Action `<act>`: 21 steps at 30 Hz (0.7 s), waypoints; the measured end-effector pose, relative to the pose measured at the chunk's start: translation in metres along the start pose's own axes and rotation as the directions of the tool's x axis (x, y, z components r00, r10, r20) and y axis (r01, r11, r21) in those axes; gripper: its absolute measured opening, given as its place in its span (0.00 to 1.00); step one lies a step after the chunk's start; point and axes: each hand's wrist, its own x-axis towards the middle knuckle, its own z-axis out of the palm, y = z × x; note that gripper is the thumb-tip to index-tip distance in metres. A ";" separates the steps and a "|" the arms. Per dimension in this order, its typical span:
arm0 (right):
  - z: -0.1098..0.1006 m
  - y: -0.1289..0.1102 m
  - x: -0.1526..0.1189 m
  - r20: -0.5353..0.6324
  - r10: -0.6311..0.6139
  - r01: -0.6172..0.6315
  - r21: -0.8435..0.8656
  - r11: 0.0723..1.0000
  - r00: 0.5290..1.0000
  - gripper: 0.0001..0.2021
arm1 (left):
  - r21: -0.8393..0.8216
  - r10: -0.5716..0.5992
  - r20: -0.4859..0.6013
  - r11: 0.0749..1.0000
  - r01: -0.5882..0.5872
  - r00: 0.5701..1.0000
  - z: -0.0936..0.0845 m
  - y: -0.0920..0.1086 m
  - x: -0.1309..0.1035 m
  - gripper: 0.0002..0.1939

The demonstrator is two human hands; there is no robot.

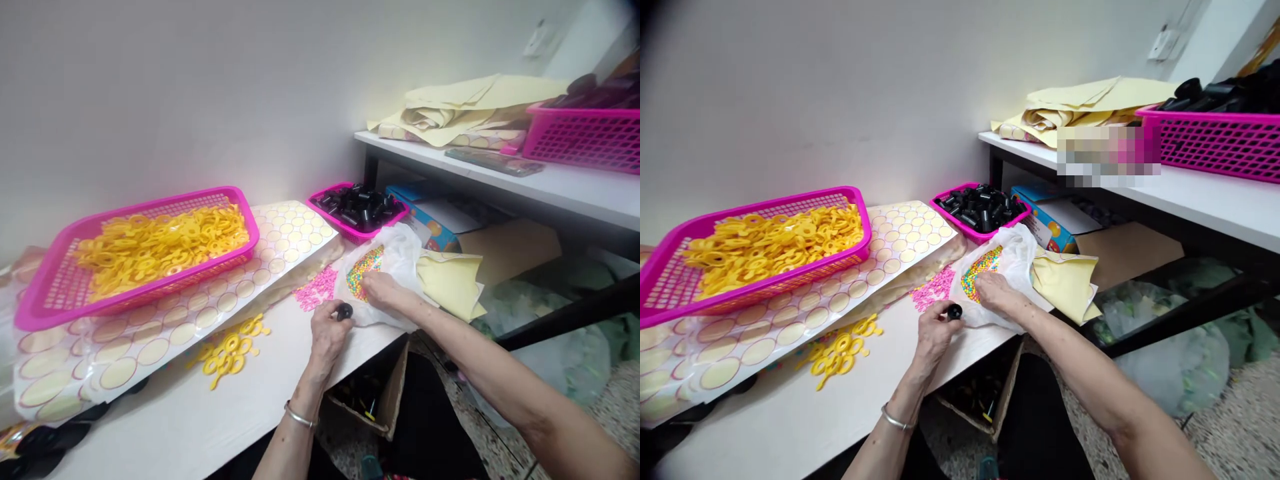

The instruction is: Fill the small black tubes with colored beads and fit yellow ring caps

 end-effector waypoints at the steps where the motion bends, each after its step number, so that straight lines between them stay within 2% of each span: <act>1: 0.000 -0.001 0.003 -0.002 0.017 -0.017 0.013 1.000 1.000 0.13 | 0.013 0.001 -0.003 1.000 -0.001 1.000 0.002 0.000 0.003 0.12; 8: 0.005 0.004 0.030 -0.036 0.032 -0.023 0.238 0.971 0.999 0.09 | -0.061 -0.082 -0.040 0.995 0.080 0.996 0.005 -0.004 0.011 0.10; 16: 0.014 0.027 0.022 -0.133 0.002 0.074 0.567 0.820 0.991 0.05 | -0.187 -0.244 -0.040 0.955 0.232 0.969 0.009 0.003 0.026 0.14; 21: 0.013 0.025 0.024 -0.130 0.108 -0.011 0.591 0.807 0.986 0.06 | -0.159 -0.245 -0.038 0.959 0.236 0.969 0.012 0.009 0.029 0.14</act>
